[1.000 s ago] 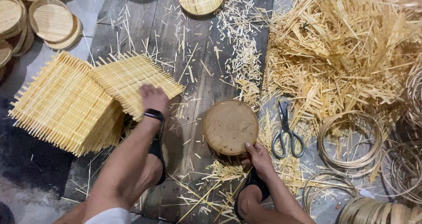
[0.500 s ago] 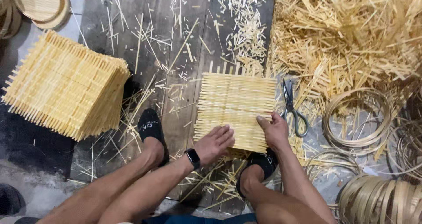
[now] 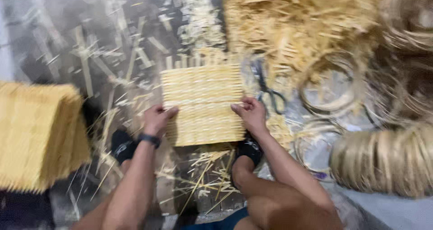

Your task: The person sits on the floor assembling bamboo sieves. They place a woven bamboo mat over a wooden mold, fit a bent bamboo rim around the mat, press the rim down to seat it, trim excess bamboo strips with scissors, and set finished sieves onto a growing stack.

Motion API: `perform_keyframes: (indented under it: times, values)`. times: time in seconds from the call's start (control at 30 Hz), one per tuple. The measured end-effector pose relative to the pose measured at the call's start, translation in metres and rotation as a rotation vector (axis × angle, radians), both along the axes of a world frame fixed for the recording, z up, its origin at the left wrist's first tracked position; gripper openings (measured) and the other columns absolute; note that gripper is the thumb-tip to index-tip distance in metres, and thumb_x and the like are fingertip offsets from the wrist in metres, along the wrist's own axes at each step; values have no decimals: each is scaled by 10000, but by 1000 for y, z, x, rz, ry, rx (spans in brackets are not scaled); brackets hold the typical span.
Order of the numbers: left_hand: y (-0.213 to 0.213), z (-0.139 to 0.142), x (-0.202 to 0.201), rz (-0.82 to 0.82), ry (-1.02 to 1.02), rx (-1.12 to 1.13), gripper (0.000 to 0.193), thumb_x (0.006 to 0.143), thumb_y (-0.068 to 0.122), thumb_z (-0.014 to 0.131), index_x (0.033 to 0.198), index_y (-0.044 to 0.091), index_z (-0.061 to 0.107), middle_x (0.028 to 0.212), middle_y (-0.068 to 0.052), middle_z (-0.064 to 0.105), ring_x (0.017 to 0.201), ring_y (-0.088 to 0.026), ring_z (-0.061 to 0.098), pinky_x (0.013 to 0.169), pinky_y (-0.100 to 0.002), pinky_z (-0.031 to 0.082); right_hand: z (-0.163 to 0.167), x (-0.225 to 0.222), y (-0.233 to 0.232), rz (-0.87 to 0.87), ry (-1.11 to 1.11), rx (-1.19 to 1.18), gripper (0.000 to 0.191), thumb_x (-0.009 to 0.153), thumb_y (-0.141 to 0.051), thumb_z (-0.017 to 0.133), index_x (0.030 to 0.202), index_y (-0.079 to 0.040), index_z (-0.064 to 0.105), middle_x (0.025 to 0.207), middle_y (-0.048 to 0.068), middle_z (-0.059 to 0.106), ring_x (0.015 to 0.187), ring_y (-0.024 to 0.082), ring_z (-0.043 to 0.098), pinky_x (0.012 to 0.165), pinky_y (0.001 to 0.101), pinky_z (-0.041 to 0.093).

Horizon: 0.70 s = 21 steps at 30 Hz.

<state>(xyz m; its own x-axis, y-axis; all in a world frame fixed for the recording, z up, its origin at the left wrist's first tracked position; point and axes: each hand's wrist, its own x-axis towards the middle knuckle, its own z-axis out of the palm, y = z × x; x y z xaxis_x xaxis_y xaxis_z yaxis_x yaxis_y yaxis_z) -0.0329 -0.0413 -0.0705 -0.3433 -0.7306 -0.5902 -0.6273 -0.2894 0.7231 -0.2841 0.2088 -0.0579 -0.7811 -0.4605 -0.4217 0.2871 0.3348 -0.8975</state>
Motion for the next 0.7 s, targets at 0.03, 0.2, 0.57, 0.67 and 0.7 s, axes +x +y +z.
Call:
perform_keyframes:
  times: [0.03, 0.2, 0.57, 0.67, 0.7]
  values:
    - [2, 2, 1, -28, -75, -15, 326, 789, 212, 877, 1020, 4, 777, 880, -39, 765, 732, -103, 678, 682, -272, 542, -2, -10, 9, -50, -31, -7, 316, 840, -154, 848, 1046, -7, 659, 777, 7, 653, 607, 78, 576, 538, 258, 485]
    - [11, 12, 1, 52, -82, -77, 747, 729, 287, 932, 1332, -2, 598, 956, -58, 675, 803, -131, 617, 715, -286, 517, 0, -119, 98, -199, 900, 478, 478, 769, -245, 882, 1089, -14, 613, 883, 122, 658, 831, 280, 627, 736, 426, 532]
    - [9, 102, 2, 128, 274, -616, 616, 894, 134, 848, 1396, -10, 520, 1231, -105, 624, 1044, -174, 636, 890, -285, 555, 69, -145, 161, -30, 473, 484, 159, 1079, -168, 503, 1178, -108, 612, 927, 116, 714, 847, 220, 708, 720, 374, 594]
    - [23, 146, -28, 12, 173, -617, 402, 947, 141, 792, 1304, 32, 643, 1216, -132, 675, 1057, -198, 673, 919, -305, 605, 131, -140, 179, -210, 297, 83, 107, 1049, -141, 489, 1086, -89, 575, 894, 55, 683, 795, 169, 706, 733, 369, 629]
    - [34, 157, -44, -79, 169, -550, 398, 964, 182, 763, 1328, 63, 655, 1264, -116, 689, 1107, -194, 678, 950, -312, 582, 150, -133, 181, -137, 128, -314, 78, 1082, -161, 521, 1092, -95, 561, 886, 52, 647, 790, 169, 660, 750, 377, 601]
